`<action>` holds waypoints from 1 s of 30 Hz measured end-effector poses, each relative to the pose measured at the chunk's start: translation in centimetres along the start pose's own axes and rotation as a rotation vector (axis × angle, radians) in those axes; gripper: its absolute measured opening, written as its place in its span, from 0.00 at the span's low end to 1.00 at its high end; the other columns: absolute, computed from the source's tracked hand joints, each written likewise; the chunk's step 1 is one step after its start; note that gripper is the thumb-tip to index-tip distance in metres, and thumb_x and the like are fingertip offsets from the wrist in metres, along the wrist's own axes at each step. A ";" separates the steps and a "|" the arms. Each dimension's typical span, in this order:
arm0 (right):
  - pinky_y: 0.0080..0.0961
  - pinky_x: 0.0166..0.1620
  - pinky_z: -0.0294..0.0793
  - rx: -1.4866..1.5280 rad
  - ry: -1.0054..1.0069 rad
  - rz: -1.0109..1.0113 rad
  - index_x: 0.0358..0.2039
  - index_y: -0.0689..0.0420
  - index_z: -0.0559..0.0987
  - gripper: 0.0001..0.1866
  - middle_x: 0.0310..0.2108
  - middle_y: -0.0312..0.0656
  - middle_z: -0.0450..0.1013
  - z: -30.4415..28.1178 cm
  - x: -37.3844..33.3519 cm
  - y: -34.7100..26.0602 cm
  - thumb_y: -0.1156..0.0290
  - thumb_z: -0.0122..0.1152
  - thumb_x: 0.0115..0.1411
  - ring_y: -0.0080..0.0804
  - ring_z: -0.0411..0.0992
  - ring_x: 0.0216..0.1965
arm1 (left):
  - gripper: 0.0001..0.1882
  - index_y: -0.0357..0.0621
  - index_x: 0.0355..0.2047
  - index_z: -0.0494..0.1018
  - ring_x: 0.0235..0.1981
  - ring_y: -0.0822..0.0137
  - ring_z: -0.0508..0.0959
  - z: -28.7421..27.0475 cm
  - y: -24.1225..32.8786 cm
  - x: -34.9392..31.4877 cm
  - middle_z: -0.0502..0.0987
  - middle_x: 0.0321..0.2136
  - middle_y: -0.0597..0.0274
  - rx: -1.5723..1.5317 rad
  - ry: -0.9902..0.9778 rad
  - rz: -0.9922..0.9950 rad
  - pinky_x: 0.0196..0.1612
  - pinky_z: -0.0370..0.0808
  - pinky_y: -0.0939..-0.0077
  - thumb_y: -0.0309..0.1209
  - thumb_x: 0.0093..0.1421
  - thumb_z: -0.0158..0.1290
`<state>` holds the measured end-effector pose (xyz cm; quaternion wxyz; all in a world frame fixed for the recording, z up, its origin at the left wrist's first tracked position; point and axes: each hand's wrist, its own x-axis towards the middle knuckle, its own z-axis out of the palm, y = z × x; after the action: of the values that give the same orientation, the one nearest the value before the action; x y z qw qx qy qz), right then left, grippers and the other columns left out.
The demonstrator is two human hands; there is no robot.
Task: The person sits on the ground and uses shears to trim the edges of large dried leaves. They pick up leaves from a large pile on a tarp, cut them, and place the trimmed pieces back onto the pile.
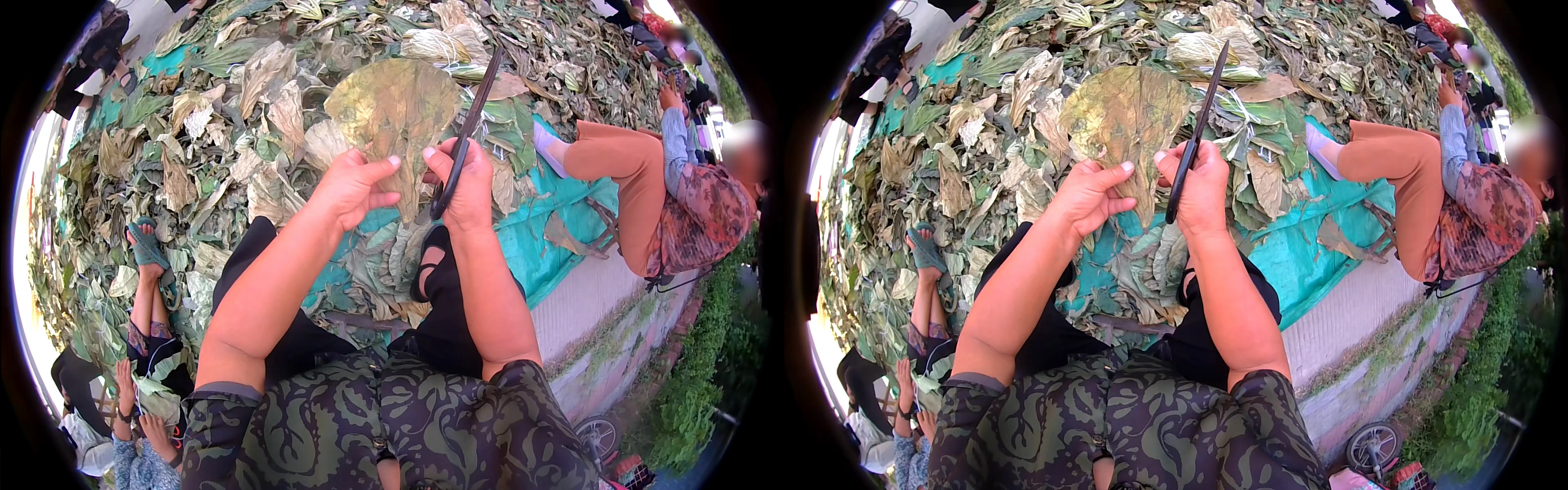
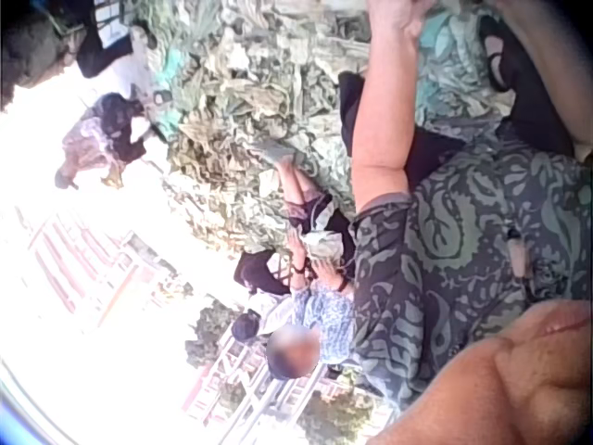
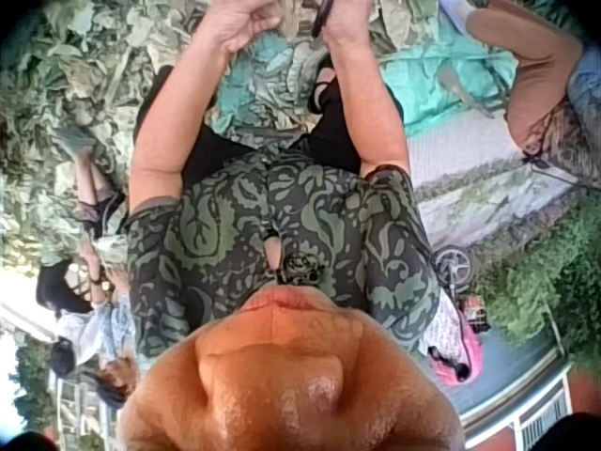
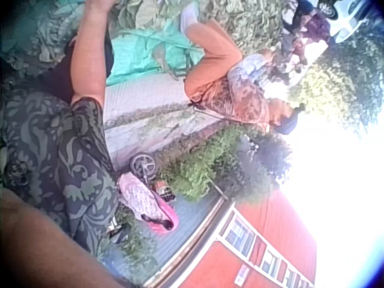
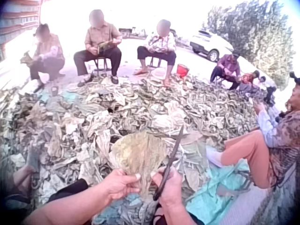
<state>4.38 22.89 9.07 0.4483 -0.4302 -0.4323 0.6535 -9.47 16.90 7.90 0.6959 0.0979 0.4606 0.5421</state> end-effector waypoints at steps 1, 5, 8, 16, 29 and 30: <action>0.14 0.21 0.65 -0.052 0.018 -0.043 0.27 0.59 0.67 0.14 0.21 0.33 0.66 -0.1 0.1 0.1 0.76 0.65 0.43 0.18 0.64 0.19 | 0.13 0.40 0.38 0.68 0.30 0.70 0.74 0.0 -0.1 0.1 0.73 0.32 0.62 0.037 0.031 0.014 0.29 0.75 0.76 0.27 0.51 0.54; 0.13 0.22 0.61 -0.169 0.063 -0.140 0.25 0.59 0.67 0.14 0.21 0.31 0.65 -0.4 0.5 0.4 0.74 0.66 0.43 0.15 0.61 0.19 | 0.14 0.41 0.39 0.69 0.31 0.69 0.75 0.1 -0.6 0.2 0.74 0.32 0.62 0.155 0.088 0.068 0.29 0.75 0.75 0.27 0.51 0.54; 0.14 0.22 0.60 -0.207 0.066 -0.102 0.24 0.59 0.67 0.14 0.20 0.30 0.64 -0.6 0.6 0.3 0.75 0.65 0.42 0.15 0.60 0.19 | 0.14 0.42 0.39 0.69 0.32 0.70 0.75 0.5 -0.8 -0.1 0.75 0.33 0.62 0.222 0.073 0.115 0.30 0.74 0.75 0.27 0.51 0.54; 0.16 0.16 0.65 0.000 0.027 0.050 0.22 0.58 0.65 0.10 0.16 0.37 0.67 -0.8 0.5 -0.3 0.80 0.58 0.44 0.23 0.66 0.14 | 0.15 0.43 0.41 0.68 0.32 0.70 0.75 0.7 -0.5 -0.3 0.74 0.34 0.64 0.278 0.052 0.163 0.32 0.74 0.72 0.30 0.53 0.52; 0.17 0.17 0.69 -0.013 0.015 0.019 0.23 0.61 0.65 0.09 0.18 0.40 0.67 -1.4 1.0 -0.4 0.82 0.54 0.40 0.24 0.68 0.15 | 0.15 0.43 0.39 0.67 0.30 0.68 0.75 -0.1 0.2 0.1 0.74 0.32 0.62 0.077 0.009 0.041 0.30 0.74 0.72 0.39 0.56 0.50; 0.16 0.16 0.69 -0.008 0.025 0.013 0.24 0.62 0.64 0.10 0.18 0.40 0.67 -1.4 1.0 -0.4 0.82 0.54 0.39 0.23 0.67 0.15 | 0.15 0.43 0.39 0.67 0.29 0.68 0.75 -0.1 0.2 0.1 0.74 0.32 0.63 0.075 0.000 0.037 0.30 0.74 0.72 0.39 0.56 0.51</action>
<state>5.54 24.13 8.92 0.4477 -0.4430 -0.4263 0.6493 -9.72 17.02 7.92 0.6816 0.1323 0.4787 0.5373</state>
